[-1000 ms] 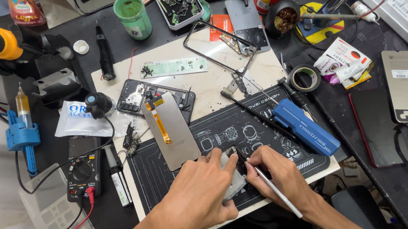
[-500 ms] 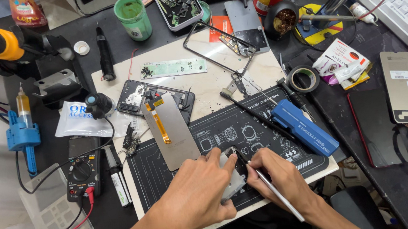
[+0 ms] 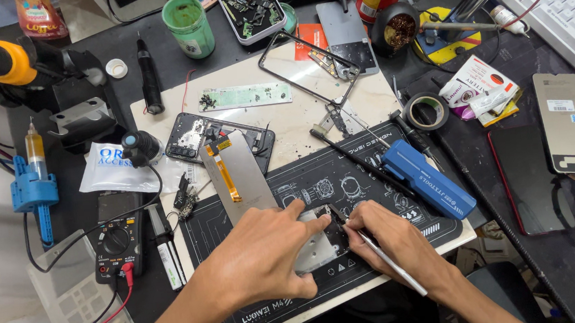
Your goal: The person prys internal components from a smartphone frame using a thin metal tool and applies adhesive from a small tube to the edges of the frame.
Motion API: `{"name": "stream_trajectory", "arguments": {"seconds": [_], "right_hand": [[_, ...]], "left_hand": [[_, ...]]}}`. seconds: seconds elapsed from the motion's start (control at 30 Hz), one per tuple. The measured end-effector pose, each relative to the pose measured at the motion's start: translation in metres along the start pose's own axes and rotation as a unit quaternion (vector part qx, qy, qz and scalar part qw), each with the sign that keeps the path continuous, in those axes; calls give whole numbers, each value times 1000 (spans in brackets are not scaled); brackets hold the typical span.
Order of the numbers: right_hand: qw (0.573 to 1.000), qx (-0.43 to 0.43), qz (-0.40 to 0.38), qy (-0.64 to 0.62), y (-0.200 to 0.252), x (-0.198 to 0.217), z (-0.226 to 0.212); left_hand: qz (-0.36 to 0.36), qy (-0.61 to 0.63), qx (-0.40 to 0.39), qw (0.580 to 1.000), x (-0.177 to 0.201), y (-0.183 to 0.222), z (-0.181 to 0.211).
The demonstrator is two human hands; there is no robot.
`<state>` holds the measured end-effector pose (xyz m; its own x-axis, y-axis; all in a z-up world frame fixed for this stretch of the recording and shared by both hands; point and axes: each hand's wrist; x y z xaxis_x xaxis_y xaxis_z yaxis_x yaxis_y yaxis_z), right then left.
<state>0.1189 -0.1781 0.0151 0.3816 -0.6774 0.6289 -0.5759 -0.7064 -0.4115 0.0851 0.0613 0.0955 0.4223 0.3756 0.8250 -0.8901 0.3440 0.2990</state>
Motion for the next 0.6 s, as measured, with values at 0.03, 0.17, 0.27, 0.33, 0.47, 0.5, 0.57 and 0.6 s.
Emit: {"name": "stream_trajectory", "arguments": {"seconds": [0.03, 0.17, 0.27, 0.33, 0.47, 0.5, 0.57, 0.6], "right_hand": [[1000, 3, -1, -2, 0, 1, 1], [1000, 17, -6, -2, 0, 3, 5], [1000, 15, -13, -1, -1, 4, 7], [1000, 15, -17, -1, -1, 5, 9], [999, 28, -22, 3, -1, 5, 10], [999, 32, -23, 3, -1, 6, 11], [999, 29, -28, -2, -1, 7, 11], [999, 28, -31, -5, -1, 7, 12]], "left_hand": [[-9, 0, 5, 1000, 1, -1, -1], [-40, -1, 25, 999, 6, -4, -5], [-62, 2, 38, 997, 9, -7, -8], [-67, 5, 37, 997, 10, -8, -10], [-65, 13, 30, 997, 10, -8, -12], [-68, 14, 31, 997, 10, -8, -12], [-72, 15, 36, 997, 10, -8, -12], [-73, 15, 38, 996, 10, -9, -12]]}}
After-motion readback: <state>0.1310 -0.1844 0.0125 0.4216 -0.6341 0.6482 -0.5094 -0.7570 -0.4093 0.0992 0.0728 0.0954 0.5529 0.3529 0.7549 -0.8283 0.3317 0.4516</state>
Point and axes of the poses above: each hand's wrist, its own y-axis away from the middle knuckle, its own x-axis out of the back of the hand, z = x × y, and after that the axes turned 12 degrees about x, right-handed
